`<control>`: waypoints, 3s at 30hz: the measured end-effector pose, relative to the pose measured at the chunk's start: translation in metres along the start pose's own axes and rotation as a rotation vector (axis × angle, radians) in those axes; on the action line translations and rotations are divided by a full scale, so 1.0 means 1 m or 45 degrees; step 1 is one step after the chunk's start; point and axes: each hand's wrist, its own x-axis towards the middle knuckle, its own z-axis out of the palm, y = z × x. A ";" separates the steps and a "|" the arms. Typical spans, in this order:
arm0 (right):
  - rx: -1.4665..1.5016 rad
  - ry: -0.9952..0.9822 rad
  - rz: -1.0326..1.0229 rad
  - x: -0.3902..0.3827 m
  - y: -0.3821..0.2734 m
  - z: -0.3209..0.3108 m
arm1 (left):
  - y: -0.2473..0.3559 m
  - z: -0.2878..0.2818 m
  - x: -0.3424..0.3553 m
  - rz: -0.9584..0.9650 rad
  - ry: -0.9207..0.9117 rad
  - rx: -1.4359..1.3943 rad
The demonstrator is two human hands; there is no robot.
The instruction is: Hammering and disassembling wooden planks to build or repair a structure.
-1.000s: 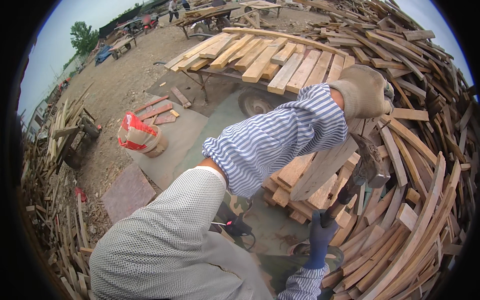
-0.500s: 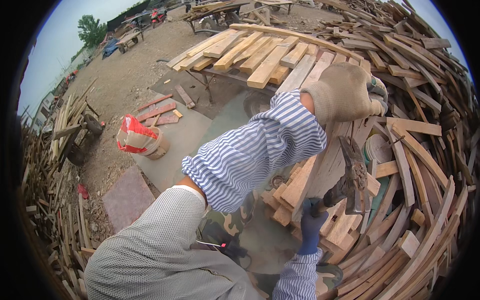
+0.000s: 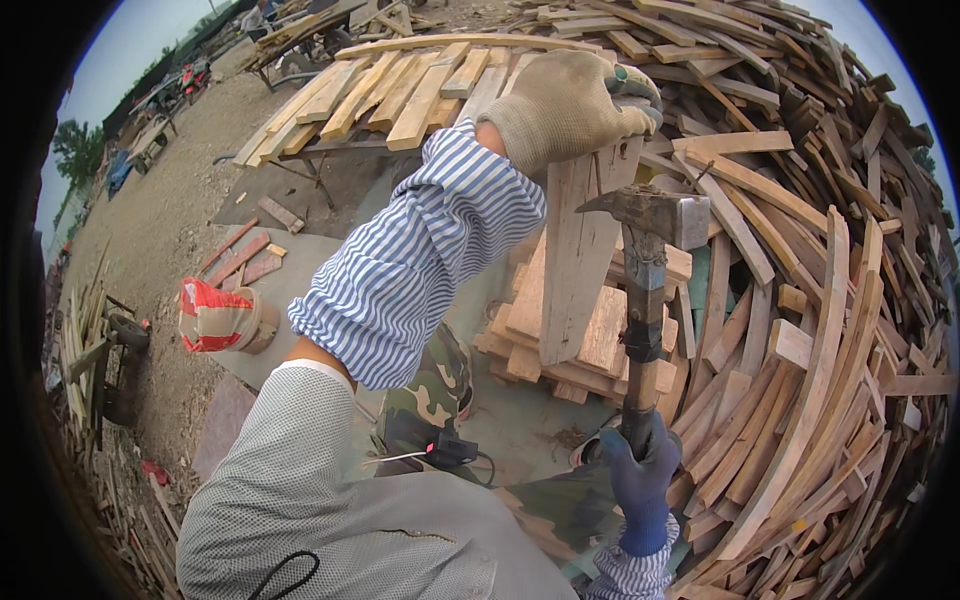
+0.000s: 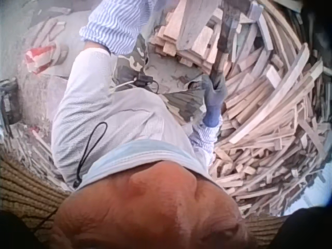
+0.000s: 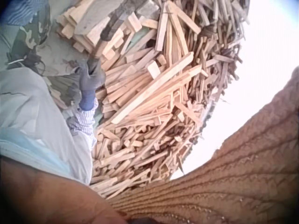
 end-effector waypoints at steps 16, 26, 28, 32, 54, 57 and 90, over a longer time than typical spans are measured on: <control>-0.022 -0.043 -0.021 0.058 0.048 0.038 | -0.009 -0.007 -0.003 -0.227 -0.067 -0.077; 0.188 0.113 -0.329 0.119 0.134 0.140 | -0.016 0.007 0.018 -0.119 -0.068 -0.078; 0.333 0.161 -0.334 0.136 0.138 0.158 | -0.019 0.004 0.017 -0.159 -0.137 -0.163; 0.313 0.003 -0.307 0.153 0.132 0.160 | -0.046 -0.007 0.012 -0.301 -0.092 -0.232; 0.532 -0.169 -0.049 0.121 0.142 0.130 | 0.024 0.013 0.005 -0.043 -0.074 0.012; 0.508 -0.157 0.117 0.091 0.137 0.110 | 0.019 0.016 0.009 0.074 -0.089 -0.003; 0.405 0.459 0.345 -0.091 0.153 -0.051 | -0.101 -0.172 -0.274 -0.659 1.233 -0.663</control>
